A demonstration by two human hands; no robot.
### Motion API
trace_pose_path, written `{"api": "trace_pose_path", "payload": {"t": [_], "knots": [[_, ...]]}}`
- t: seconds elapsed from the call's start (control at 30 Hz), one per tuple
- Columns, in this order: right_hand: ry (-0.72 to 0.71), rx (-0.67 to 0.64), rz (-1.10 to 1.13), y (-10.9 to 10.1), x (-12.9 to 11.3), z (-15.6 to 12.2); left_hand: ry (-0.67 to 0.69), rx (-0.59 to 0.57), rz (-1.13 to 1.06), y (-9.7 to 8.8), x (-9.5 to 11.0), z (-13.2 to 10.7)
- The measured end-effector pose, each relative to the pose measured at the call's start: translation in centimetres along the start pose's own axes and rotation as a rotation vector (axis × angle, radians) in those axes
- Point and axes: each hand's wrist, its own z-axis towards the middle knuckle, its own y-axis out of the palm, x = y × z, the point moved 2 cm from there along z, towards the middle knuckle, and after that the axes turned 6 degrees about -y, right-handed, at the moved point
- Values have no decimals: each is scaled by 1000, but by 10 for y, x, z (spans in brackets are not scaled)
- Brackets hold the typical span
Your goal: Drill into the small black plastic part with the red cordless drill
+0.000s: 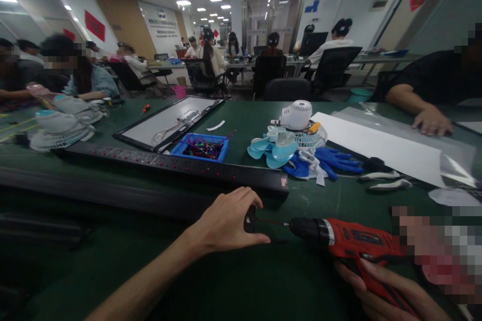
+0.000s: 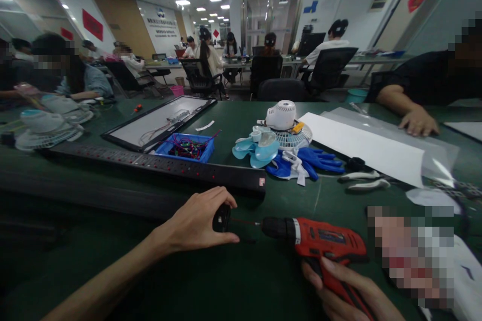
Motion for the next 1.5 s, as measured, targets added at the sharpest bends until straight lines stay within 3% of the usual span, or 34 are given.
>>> {"api": "trace_pose_path", "payload": {"t": [0.33,0.6,0.7,0.83,1.13,1.5], "knots": [[35,-54,98,-6,3,2,117,43,-28,2,0,-1],[52,10,64,9,-4,1,93,-14,-44,-2,-1,-2],[47,-33,110,13,-4,4,102,-10,16,-2,-1,-2],[73,-65,143,11,-3,5,83,20,57,-1,-2,-1],[51,-116,175,10,-1,5,60,-52,31,-5,-1,-3],[63,-46,115,10,1,2,40,-80,36,-4,0,-3]]}}
